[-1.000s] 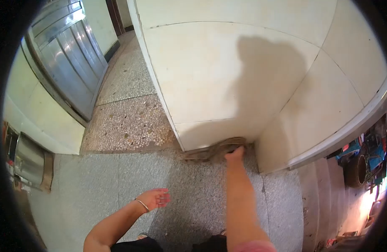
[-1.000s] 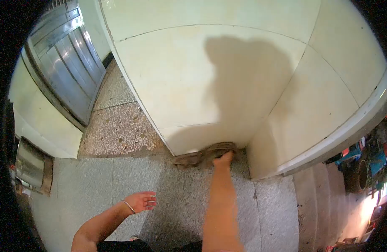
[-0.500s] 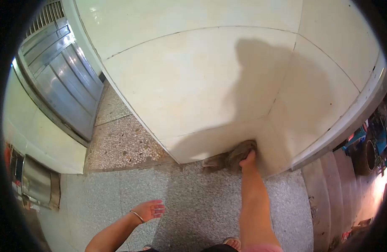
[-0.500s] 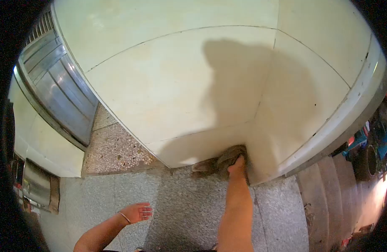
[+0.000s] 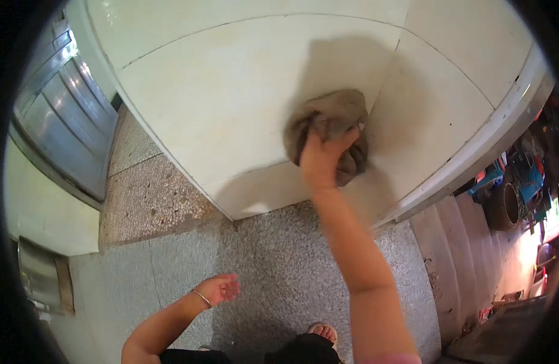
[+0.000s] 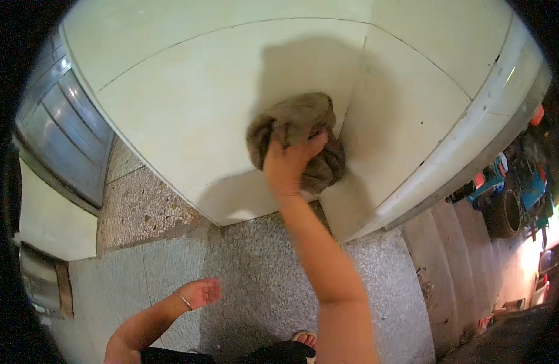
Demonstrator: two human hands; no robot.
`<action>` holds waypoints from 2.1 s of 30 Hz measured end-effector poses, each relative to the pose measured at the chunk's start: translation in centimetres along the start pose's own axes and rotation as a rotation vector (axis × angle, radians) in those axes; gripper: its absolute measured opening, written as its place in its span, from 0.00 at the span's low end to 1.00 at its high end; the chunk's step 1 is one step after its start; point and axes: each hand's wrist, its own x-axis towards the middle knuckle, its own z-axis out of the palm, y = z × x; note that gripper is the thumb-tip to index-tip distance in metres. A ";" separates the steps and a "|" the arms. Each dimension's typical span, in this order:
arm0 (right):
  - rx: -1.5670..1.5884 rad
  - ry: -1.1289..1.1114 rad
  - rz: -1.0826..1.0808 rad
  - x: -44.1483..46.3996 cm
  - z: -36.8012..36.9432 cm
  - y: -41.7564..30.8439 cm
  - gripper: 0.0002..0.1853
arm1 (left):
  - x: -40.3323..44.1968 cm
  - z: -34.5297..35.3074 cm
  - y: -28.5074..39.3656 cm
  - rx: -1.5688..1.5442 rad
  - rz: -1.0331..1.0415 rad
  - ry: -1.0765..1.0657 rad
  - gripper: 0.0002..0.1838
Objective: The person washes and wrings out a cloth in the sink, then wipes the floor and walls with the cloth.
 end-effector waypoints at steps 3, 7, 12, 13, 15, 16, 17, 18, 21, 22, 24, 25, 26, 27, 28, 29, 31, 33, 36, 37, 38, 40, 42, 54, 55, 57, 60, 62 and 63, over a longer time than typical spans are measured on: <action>-0.217 0.095 -0.228 -2.5 2.3 5.1 0.30 | -1.1 -0.2 0.0 0.043 0.026 0.008 0.19; -0.916 -0.490 0.195 -5.3 -0.2 10.2 0.23 | -4.0 -1.9 -0.9 0.027 0.028 0.143 0.19; -1.520 -0.726 0.446 -16.0 -6.8 42.9 0.25 | -6.7 -5.6 -2.0 0.000 -0.003 0.336 0.20; -0.936 -0.374 0.492 -15.7 -6.8 38.3 0.27 | -7.6 -5.8 -2.2 0.000 0.014 0.347 0.20; -0.341 -0.034 0.507 -14.3 -4.4 28.9 0.28 | -9.4 -5.1 -2.1 0.013 0.038 0.398 0.21; -0.131 0.037 0.569 -13.3 -4.2 26.3 0.30 | -10.1 -4.8 -1.9 0.033 0.067 0.433 0.21; 0.074 0.110 0.626 -12.9 -4.2 25.2 0.32 | -10.7 -4.8 -2.0 0.030 0.069 0.435 0.21; 0.072 0.109 0.623 -13.7 -5.2 30.5 0.32 | -11.2 -5.0 -2.1 -0.021 0.075 0.424 0.21; -0.160 -0.224 0.569 -14.5 -6.9 40.4 0.23 | -10.2 -6.3 -1.9 -0.082 0.076 0.375 0.20; -0.160 -0.411 0.670 -12.3 -8.1 40.2 0.28 | -9.6 -6.5 -1.9 -0.100 0.067 0.346 0.20; -0.168 -0.605 0.760 -10.7 -9.3 39.5 0.36 | -8.3 -5.5 -1.0 -0.083 0.090 0.317 0.20; -0.008 -0.513 0.814 -11.0 -9.7 39.3 0.32 | -7.8 -4.5 -0.1 -0.057 0.110 0.299 0.20; 0.151 -0.422 0.867 -11.4 -9.9 38.9 0.29 | -7.8 -3.3 0.7 -0.066 0.116 0.296 0.20; 0.150 -0.437 0.855 -11.0 -9.9 35.8 0.29 | -7.7 -1.8 1.5 -0.067 0.156 0.178 0.20; 0.481 -0.145 1.089 -10.3 -10.3 30.4 0.27 | -7.9 -0.5 2.3 -0.069 0.198 0.061 0.20; 0.806 0.168 1.296 -9.9 -10.5 25.5 0.25 | -8.1 0.9 2.9 -0.087 0.209 0.053 0.20; 0.799 0.130 1.294 -10.0 -11.2 20.4 0.25 | -8.4 3.3 3.3 -0.118 0.257 -0.079 0.20; 0.783 0.095 1.289 -10.6 -12.8 17.9 0.25 | -7.9 4.1 2.8 -0.183 0.212 -0.137 0.20; 0.883 0.097 1.359 -12.5 -15.0 14.9 0.25 | -7.2 4.3 1.6 -0.259 0.124 -0.155 0.19; 0.790 0.149 1.373 -13.0 -15.3 12.9 0.24 | -7.0 4.2 1.2 -0.267 0.087 -0.124 0.19; 0.701 0.200 1.379 -13.2 -15.3 11.1 0.23 | -6.8 4.1 0.9 -0.285 0.087 -0.138 0.19; 0.512 0.205 1.203 -13.7 -14.6 8.6 0.23 | -6.4 3.8 0.6 -0.340 0.062 -0.144 0.18; 0.152 0.038 0.803 -13.0 -15.1 9.1 0.23 | -5.7 3.4 0.5 -0.368 0.045 -0.194 0.18; -1.390 -0.805 0.290 -7.9 -9.1 19.1 0.37 | -5.0 2.5 -0.1 -0.353 0.061 -0.071 0.16; -1.367 -0.829 0.294 -8.7 -8.4 19.1 0.37 | -5.1 2.1 -0.3 -0.346 0.084 -0.090 0.17; -1.326 -0.774 0.603 -10.0 -7.2 17.3 0.37 | -6.1 2.0 -0.4 -0.306 0.068 -0.016 0.16; -1.428 -0.994 0.534 -9.1 -7.4 22.5 0.37 | -7.0 1.7 -0.9 -0.204 0.022 0.066 0.16; -1.440 -0.960 0.523 -9.4 -6.4 20.7 0.35 | -7.3 1.6 -1.3 -0.140 -0.014 0.076 0.17; -1.448 -0.923 0.483 -9.7 -5.5 19.0 0.35 | -7.5 1.7 -1.2 -0.100 -0.005 0.081 0.17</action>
